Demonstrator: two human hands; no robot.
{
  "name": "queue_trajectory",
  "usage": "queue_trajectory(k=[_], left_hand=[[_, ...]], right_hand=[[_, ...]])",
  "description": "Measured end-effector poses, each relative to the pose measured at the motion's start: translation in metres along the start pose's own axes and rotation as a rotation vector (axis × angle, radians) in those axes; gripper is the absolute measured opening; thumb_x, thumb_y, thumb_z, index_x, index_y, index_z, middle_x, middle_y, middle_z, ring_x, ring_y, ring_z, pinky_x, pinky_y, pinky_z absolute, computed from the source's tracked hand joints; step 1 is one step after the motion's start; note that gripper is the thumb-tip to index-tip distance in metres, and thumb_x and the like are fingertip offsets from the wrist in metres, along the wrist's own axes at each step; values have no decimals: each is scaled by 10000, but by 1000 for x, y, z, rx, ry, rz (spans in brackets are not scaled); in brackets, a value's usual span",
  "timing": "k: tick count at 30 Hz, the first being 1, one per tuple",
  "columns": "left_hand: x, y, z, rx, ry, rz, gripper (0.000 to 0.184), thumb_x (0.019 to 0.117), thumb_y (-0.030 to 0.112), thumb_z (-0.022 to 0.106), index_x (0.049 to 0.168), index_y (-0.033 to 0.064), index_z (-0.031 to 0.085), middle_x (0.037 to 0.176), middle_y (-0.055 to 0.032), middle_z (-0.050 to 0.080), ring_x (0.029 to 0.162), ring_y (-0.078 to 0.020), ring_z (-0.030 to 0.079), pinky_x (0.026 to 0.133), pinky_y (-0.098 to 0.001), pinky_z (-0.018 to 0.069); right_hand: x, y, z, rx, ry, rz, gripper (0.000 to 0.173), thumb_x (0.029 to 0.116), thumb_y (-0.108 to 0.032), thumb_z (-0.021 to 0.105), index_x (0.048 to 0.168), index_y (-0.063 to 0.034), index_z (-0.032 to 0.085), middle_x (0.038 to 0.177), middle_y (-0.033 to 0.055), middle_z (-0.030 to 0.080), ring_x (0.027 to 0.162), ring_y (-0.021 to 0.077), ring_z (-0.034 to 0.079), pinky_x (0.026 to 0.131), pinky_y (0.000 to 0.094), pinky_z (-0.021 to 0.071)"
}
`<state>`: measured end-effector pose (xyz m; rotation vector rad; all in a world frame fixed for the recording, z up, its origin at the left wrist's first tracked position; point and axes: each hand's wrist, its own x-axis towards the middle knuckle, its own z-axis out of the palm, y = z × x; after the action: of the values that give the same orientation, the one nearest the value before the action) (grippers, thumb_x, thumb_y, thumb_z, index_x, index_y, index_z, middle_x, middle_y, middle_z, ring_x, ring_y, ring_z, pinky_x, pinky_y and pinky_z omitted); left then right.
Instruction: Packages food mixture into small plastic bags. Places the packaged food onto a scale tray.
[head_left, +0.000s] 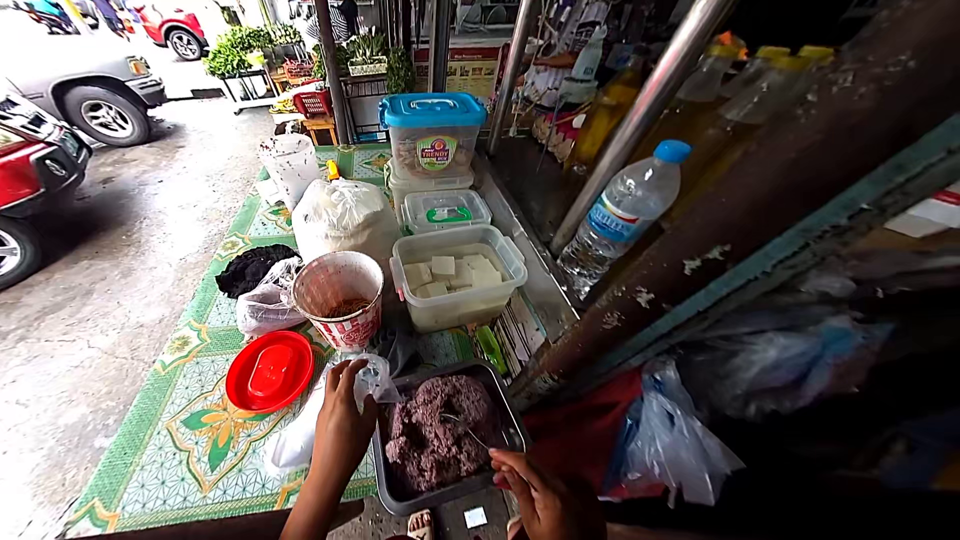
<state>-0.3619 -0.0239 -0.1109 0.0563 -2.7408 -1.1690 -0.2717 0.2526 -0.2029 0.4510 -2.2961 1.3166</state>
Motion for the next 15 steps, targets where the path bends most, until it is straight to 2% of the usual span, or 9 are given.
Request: queue_trajectory(k=[3, 5, 8, 10, 12, 15], left_hand=[[0, -7, -2, -6, 5, 10, 467, 865, -37, 643, 1331, -11, 610, 1402, -271, 535, 1245, -411, 574, 967, -541, 514], [-1, -10, -3, -2, -4, 10, 473, 872, -28, 650, 1342, -6, 605, 1407, -264, 534, 1252, -400, 572, 971, -531, 514], [-1, -11, -5, 2, -11, 16, 471, 877, -20, 659, 1344, 4, 607, 1421, -256, 528, 1241, -387, 584, 961, -514, 524], [-2, -12, -3, 2, -15, 26, 466, 875, -15, 656, 1338, 12, 614, 1420, -249, 531, 1223, -377, 597, 947, -502, 535], [-3, -13, -1, 1, -25, 40, 449, 871, -17, 658, 1317, 14, 623, 1418, -246, 530, 1209, -372, 606, 927, -496, 544], [-4, -15, 2, 8, -28, 56, 402, 855, -15, 667, 1255, 17, 635, 1408, -244, 538, 1193, -371, 614, 883, -495, 554]], right_hand=[[-5, -1, 10, -58, -36, 0, 320, 1065, -205, 501, 1101, 16, 729, 932, 128, 756, 797, 98, 732, 786, 196, 589], [-8, -3, 15, -142, -61, 14, 302, 1035, -164, 507, 1082, 22, 741, 889, 128, 757, 745, 151, 736, 744, 249, 602], [-14, -6, 24, -130, -80, 153, 293, 1004, -107, 503, 1092, 58, 729, 831, 133, 746, 682, 202, 733, 676, 328, 617], [-10, -6, 28, 40, -45, 389, 320, 1041, -89, 437, 1132, 95, 683, 813, 114, 727, 661, 161, 715, 658, 324, 618], [0, -2, 28, 201, 51, 578, 336, 1067, -103, 389, 1128, 95, 653, 760, 49, 718, 617, 72, 694, 623, 249, 609], [9, 2, 24, 365, 157, 749, 339, 1087, -117, 347, 1126, 66, 629, 713, 6, 710, 566, 52, 674, 571, 219, 591]])
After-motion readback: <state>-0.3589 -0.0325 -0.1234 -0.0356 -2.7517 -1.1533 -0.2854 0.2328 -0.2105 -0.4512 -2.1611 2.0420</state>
